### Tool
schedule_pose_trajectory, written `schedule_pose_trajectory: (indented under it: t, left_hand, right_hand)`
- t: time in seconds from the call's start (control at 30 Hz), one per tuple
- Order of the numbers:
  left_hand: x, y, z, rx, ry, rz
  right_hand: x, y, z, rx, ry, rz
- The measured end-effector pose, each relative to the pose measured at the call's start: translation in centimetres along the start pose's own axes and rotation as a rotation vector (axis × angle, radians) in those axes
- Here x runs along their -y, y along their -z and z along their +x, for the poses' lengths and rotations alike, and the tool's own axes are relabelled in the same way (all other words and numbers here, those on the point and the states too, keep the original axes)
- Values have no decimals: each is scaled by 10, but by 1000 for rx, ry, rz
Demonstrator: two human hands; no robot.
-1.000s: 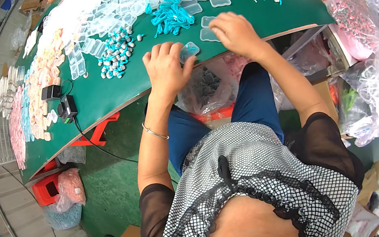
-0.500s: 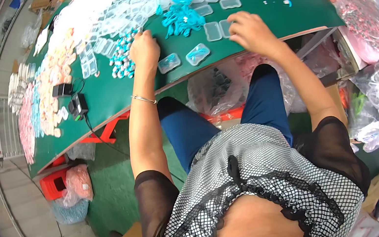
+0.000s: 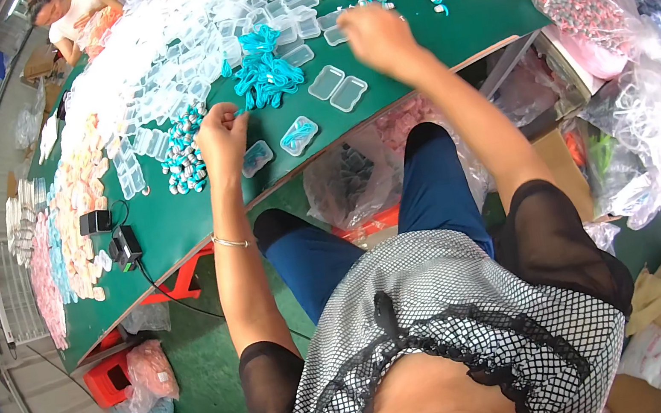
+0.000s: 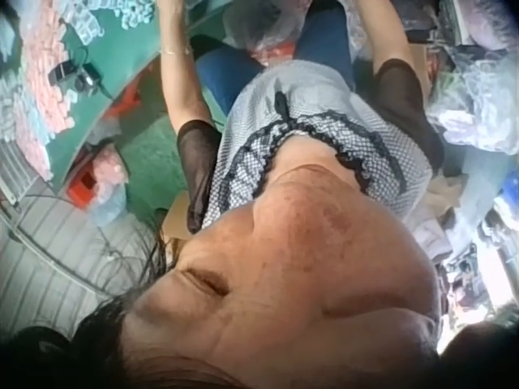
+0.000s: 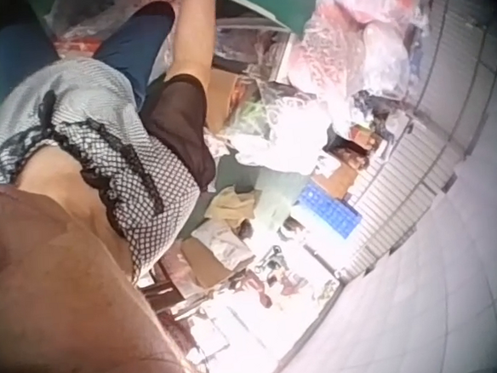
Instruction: The person is sorting and placing small blue items into clear plastic cases at a workbench.
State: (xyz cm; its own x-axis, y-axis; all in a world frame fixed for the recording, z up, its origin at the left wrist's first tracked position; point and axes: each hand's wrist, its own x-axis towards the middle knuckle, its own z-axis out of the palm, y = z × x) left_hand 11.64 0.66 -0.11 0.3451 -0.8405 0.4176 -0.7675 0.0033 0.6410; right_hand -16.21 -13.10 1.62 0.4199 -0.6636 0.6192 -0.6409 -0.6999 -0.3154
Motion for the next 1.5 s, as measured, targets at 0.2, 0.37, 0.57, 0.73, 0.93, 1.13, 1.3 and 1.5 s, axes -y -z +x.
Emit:
schedule_pose_trajectory:
  t: [0.2,0.37,0.57,0.73,0.93,1.13,1.3,1.5]
  left_hand:
    - [-66,-37,-33,135,131,-494]
    - [-100,-51,-45,165,30,-261]
    - [-112,-73,-46,45,-193,61]
    - [-110,-87,-44,-19,-245,157]
    - [-114,-80,-49,-25,-272,191]
    - [-108,-78,-56,14,-296,278]
    - [-104,-71,-60,28,-300,290]
    - [-97,-66,-63,23,-326,250]
  right_hand:
    - [-101,-36,30,111,-38,-401]
    - [-76,-17,24,-72,148,-355]
    - [5,27,-28,335,-12,575]
    - [7,14,-46,287,143,343]
    - [5,16,-49,262,144,287]
    - [19,-16,-2,236,130,348]
    - [44,-48,14,348,94,189]
    - [40,-56,16,335,-49,127]
